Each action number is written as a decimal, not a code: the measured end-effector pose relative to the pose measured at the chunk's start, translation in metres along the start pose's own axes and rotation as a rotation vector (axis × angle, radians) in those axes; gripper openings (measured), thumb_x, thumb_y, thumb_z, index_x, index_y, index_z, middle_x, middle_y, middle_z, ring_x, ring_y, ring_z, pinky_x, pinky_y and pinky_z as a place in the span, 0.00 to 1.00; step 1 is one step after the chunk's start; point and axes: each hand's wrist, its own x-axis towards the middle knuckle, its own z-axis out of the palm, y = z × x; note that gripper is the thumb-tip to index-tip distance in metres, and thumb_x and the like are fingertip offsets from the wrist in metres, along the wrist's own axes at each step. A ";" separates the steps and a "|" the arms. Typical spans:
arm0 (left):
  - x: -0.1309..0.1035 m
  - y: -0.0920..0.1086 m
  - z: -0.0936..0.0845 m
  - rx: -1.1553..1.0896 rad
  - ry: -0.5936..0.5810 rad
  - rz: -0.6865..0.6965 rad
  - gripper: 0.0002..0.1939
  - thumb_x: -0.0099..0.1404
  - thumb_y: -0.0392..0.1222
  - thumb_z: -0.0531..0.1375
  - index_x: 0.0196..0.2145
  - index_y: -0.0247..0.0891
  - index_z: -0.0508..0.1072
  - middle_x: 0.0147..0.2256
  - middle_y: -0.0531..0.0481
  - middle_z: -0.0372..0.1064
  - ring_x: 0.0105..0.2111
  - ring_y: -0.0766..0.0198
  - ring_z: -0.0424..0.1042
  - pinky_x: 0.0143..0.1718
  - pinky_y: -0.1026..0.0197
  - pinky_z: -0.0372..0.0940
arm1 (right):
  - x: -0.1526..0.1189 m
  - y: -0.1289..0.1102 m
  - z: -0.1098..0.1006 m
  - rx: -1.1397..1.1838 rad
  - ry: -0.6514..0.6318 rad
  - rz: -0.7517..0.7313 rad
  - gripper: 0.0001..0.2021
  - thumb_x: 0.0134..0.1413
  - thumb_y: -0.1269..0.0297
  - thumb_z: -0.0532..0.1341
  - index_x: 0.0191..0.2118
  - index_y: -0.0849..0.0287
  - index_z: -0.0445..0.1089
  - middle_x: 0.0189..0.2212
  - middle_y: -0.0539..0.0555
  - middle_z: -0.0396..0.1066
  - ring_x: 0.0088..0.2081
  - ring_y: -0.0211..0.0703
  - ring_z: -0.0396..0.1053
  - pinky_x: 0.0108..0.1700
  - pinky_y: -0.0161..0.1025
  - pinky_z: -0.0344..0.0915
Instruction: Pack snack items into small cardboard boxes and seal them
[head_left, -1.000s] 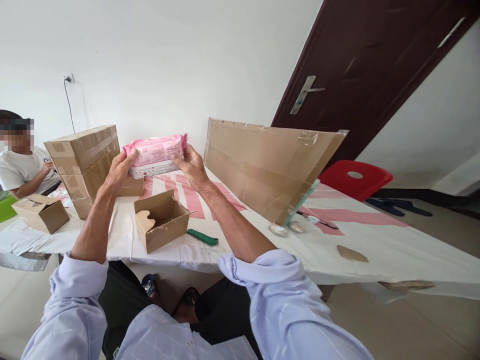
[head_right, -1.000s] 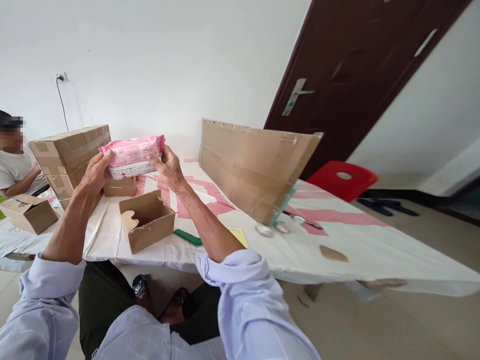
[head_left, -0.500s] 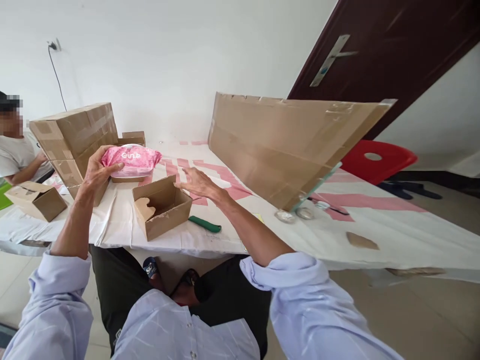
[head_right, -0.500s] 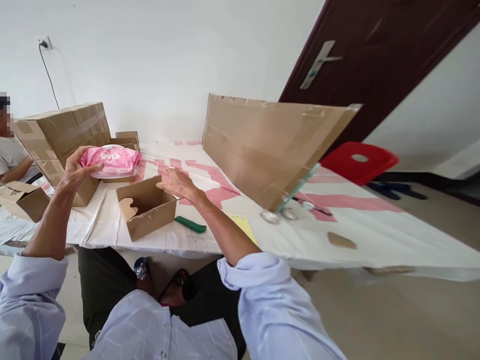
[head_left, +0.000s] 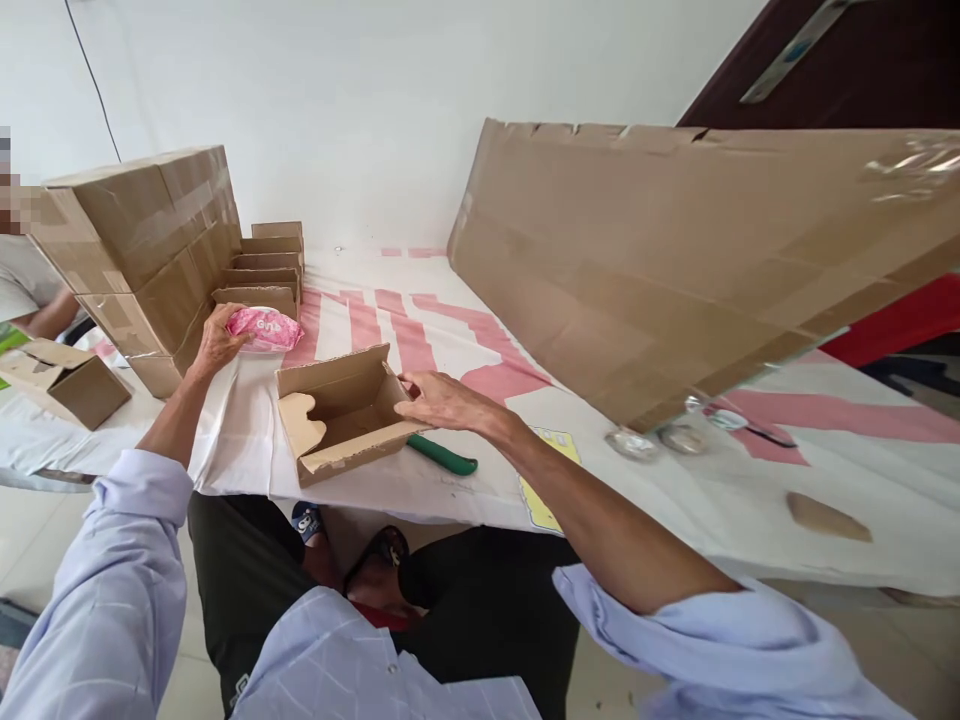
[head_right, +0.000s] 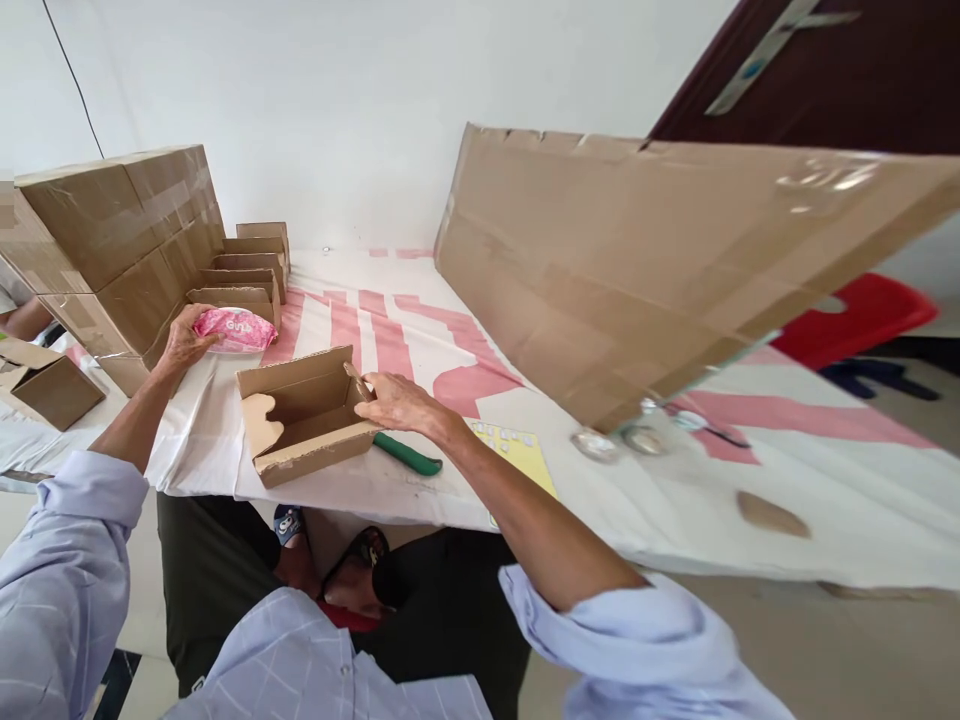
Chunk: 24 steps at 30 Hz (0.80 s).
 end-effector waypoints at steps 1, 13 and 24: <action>0.002 -0.002 0.002 0.016 -0.002 0.034 0.23 0.61 0.41 0.71 0.54 0.42 0.78 0.55 0.42 0.78 0.60 0.47 0.73 0.68 0.47 0.67 | -0.001 0.001 0.001 -0.027 0.002 0.006 0.09 0.57 0.68 0.64 0.33 0.53 0.60 0.31 0.50 0.70 0.31 0.41 0.64 0.34 0.39 0.56; -0.049 -0.001 0.061 0.456 -0.219 -0.274 0.26 0.69 0.40 0.69 0.63 0.39 0.76 0.69 0.31 0.65 0.69 0.33 0.62 0.68 0.35 0.62 | -0.015 0.022 0.016 0.139 -0.028 0.000 0.03 0.61 0.67 0.58 0.35 0.54 0.64 0.31 0.51 0.71 0.32 0.43 0.66 0.36 0.39 0.57; 0.008 0.034 0.073 0.619 -0.166 -0.373 0.23 0.72 0.46 0.59 0.62 0.39 0.69 0.71 0.29 0.59 0.70 0.34 0.60 0.66 0.37 0.64 | -0.024 0.012 0.014 0.298 0.079 0.050 0.06 0.63 0.71 0.59 0.34 0.55 0.63 0.27 0.47 0.64 0.30 0.39 0.59 0.35 0.39 0.53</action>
